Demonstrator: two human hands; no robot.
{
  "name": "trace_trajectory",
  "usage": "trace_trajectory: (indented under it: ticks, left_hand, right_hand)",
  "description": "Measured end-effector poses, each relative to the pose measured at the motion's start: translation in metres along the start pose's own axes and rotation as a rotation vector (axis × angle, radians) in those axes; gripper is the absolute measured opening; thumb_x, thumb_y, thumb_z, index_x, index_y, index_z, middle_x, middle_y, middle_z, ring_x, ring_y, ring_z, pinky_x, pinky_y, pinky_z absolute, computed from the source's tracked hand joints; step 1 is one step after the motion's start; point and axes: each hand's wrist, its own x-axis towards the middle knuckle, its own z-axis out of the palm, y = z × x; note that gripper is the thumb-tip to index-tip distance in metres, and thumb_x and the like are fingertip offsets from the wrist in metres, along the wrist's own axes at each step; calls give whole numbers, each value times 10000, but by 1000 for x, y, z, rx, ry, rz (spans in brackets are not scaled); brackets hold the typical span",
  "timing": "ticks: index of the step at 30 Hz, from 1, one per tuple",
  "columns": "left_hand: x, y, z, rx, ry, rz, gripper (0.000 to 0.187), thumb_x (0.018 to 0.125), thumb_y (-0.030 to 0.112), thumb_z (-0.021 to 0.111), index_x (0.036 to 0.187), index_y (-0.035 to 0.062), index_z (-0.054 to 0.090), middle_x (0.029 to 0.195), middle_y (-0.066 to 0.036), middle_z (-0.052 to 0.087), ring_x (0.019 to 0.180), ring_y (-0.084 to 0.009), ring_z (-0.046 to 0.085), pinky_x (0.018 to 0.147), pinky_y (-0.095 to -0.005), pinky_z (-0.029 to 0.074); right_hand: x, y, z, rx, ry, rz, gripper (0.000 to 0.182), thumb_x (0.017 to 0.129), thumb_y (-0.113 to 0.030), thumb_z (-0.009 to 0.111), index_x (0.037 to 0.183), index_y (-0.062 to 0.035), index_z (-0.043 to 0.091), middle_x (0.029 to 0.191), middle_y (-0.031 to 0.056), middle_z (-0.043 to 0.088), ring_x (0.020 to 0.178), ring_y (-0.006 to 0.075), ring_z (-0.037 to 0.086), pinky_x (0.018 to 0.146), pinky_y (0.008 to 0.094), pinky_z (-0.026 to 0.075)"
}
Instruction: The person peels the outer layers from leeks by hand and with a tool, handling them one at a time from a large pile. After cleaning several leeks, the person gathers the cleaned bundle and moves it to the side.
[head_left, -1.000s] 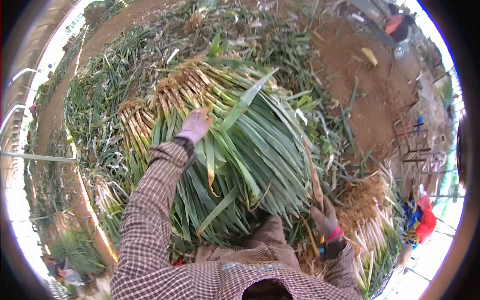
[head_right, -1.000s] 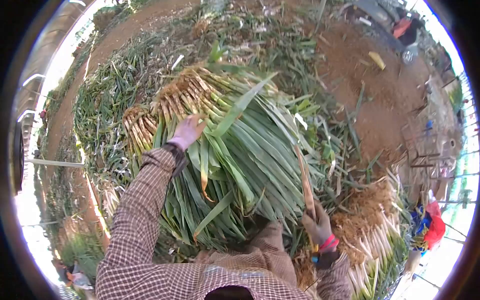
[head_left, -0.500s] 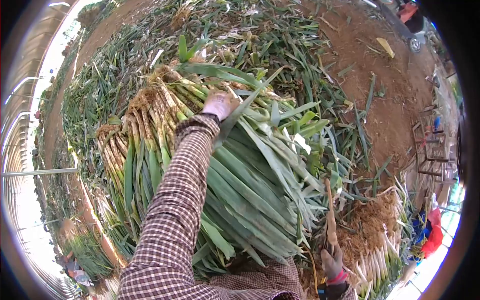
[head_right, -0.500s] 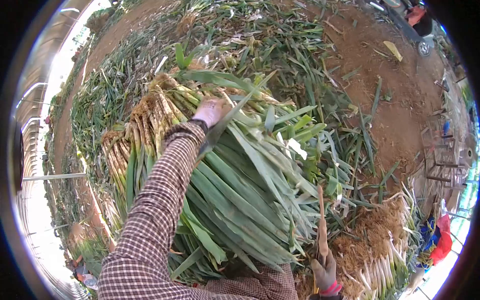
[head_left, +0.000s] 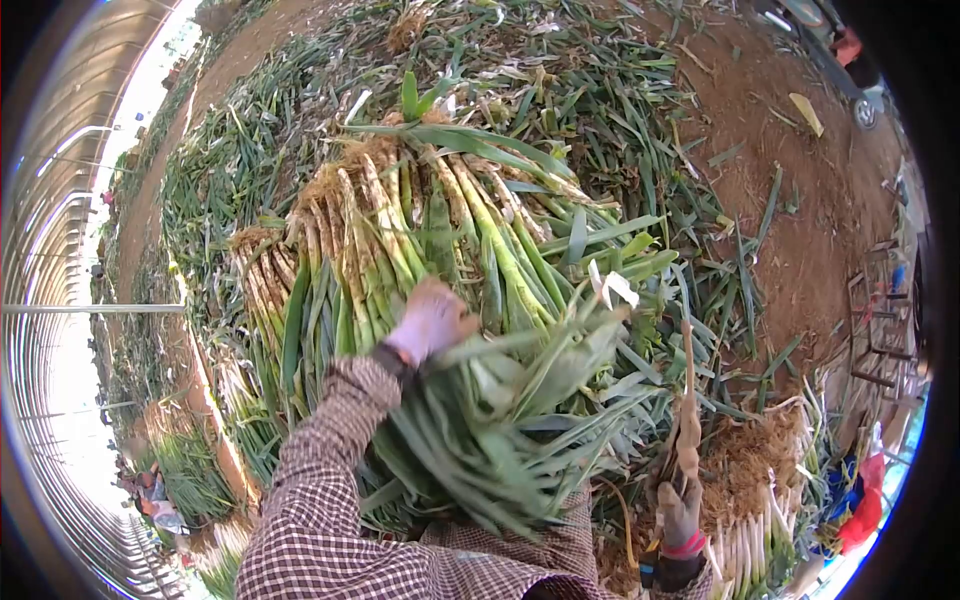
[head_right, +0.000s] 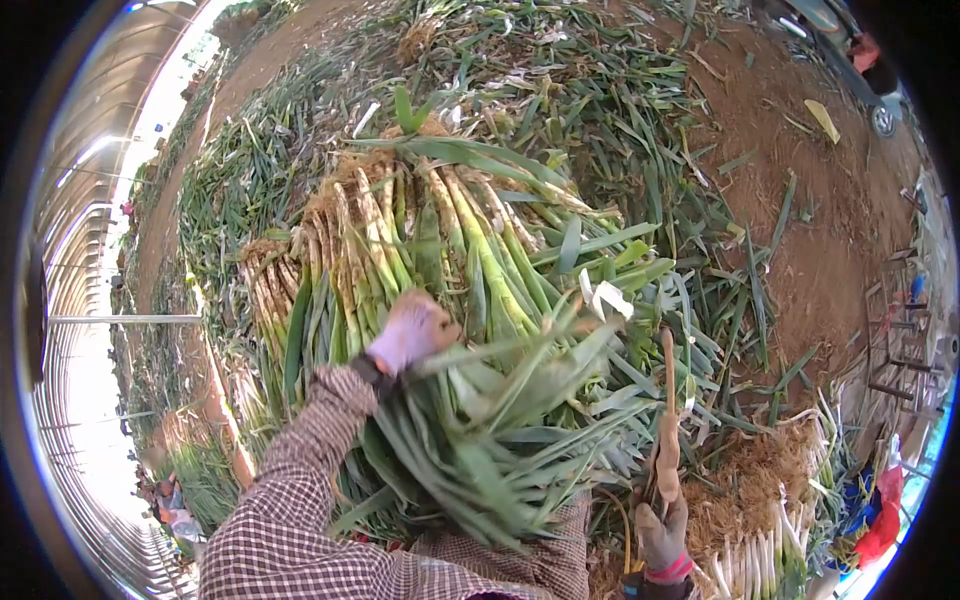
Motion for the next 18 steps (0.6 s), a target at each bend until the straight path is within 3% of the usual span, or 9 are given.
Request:
trace_trajectory:
  ticks: [5, 7, 9, 10, 11, 13, 15, 16, 18]
  left_hand:
    - [-32, 22, 35, -243, 280, 105, 281, 787, 294, 643, 621, 68, 658, 660, -132, 623, 827, -304, 616, 948, -401, 418]
    - [-22, 17, 33, -206, 332, 143, 296, 808, 326, 635, 637, 85, 657, 713, -157, 631, 868, -308, 618, 1094, -427, 350]
    - [-20, 2, 13, -57, 309, 1, 327, 866, 432, 591, 974, 132, 660, 1081, -128, 624, 1101, -285, 566, 1143, -513, 276]
    - [-20, -15, 17, 128, 575, -162, 398, 872, 466, 606, 1096, 137, 607, 1174, -108, 580, 1165, -297, 520, 1144, -507, 274]
    - [-32, -35, 12, -173, 530, -377, 426, 888, 457, 611, 1143, 117, 581, 1272, -146, 549, 1274, -329, 453, 1142, -505, 268]
    - [-59, -78, 5, -298, 521, -748, 697, 814, 511, 685, 1291, 34, 507, 1385, -230, 477, 1338, -366, 408, 1124, -459, 306]
    - [-92, -126, 46, -524, 414, -1026, 904, 778, 609, 683, 1373, -26, 434, 1426, -276, 431, 1357, -378, 393, 1112, -430, 329]
    - [-106, -142, 59, -692, 242, -1071, 1042, 736, 704, 647, 1404, -50, 383, 1426, -288, 426, 1345, -388, 407, 1108, -426, 335]
    - [-113, -165, 86, -768, 37, -1038, 1189, 689, 852, 549, 1404, -80, 369, 1345, -307, 501, 1265, -394, 500, 1067, -432, 388]
  right_hand:
    - [75, -40, 101, 46, -135, -198, 474, 882, -100, 581, 1332, 4, 474, 1023, -2, 576, 871, 73, 526, 767, 221, 437]
    - [125, -24, 129, -122, -262, -205, 383, 890, -103, 578, 1256, 1, 531, 954, -20, 550, 826, 63, 494, 734, 213, 411]
    - [163, -7, 175, -116, -342, -200, 317, 902, -131, 578, 1189, 2, 552, 924, -29, 522, 799, 60, 480, 697, 217, 401]
    - [175, -1, 203, -103, -348, -196, 318, 898, -150, 592, 1173, 5, 553, 909, -26, 520, 797, 58, 473, 692, 215, 401]
    - [188, 6, 231, -86, -351, -196, 320, 895, -169, 605, 1157, 8, 554, 894, -23, 517, 794, 57, 465, 688, 214, 401]
    - [225, 35, 275, -451, -318, -417, 405, 874, -275, 642, 1164, -5, 556, 910, 54, 592, 814, 146, 571, 713, 295, 455]
    - [243, 58, 308, -962, -83, -668, 538, 827, -425, 668, 1185, -37, 563, 968, 172, 647, 913, 318, 646, 789, 409, 483]
    - [247, 69, 321, -1027, -70, -483, 638, 791, -535, 659, 1204, -57, 563, 1064, 250, 644, 1025, 420, 614, 864, 480, 468]
    - [246, 70, 326, -986, -103, -415, 660, 774, -548, 670, 1195, -52, 562, 1066, 256, 646, 1018, 416, 618, 864, 471, 477]
